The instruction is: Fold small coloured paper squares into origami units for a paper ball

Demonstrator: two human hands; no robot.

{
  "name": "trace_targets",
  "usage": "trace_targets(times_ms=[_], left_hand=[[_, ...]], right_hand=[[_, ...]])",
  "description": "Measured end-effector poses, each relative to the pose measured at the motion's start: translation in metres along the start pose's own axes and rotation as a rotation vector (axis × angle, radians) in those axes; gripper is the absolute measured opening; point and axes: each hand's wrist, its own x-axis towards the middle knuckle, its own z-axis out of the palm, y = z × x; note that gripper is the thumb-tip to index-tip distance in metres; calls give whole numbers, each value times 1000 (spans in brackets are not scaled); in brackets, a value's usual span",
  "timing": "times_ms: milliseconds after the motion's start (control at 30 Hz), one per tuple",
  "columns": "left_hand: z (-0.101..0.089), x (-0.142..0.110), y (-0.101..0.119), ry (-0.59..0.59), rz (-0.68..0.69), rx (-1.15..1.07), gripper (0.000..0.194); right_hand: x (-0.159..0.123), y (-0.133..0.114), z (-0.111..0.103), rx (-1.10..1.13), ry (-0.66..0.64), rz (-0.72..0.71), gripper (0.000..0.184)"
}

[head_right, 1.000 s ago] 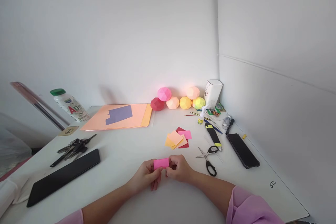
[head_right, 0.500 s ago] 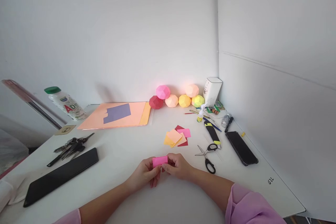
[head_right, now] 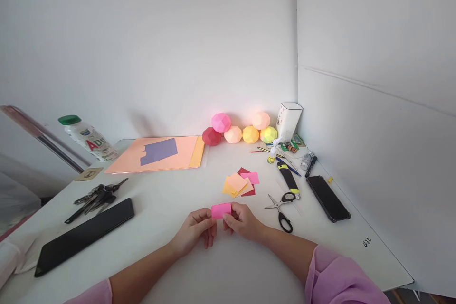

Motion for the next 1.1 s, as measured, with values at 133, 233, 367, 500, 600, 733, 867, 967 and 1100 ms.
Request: trace_targets(times_ms=[133,233,367,500,600,733,867,967,1100], left_hand=[[1,-1,1,-8,19,16,26],[2,-2,2,-38,35,73,29],[1,-1,1,-40,16,111,33],[1,-1,2,-38,8,91,36],[4,-1,6,4,6,69,41],[4,-1,8,52,24,23,41],[1,2,3,63,25,3,40],[-1,2,2,74,28,-19,40],[0,1,2,96,46,-27,40]], right_hand=[[1,-1,0,2,15,17,27],[1,-1,1,-20,17,11,25],[1,-1,2,-59,13,3,23],[1,-2,2,-60,20,-15,22],[1,-3,1,-75,7,-29,22],[1,0,0,-99,-15,-37,21],[0,2,0,-110,-9,-35,20],[0,0,0,-104,-2,-23,20],[0,-1,0,-111,4,-14,21]])
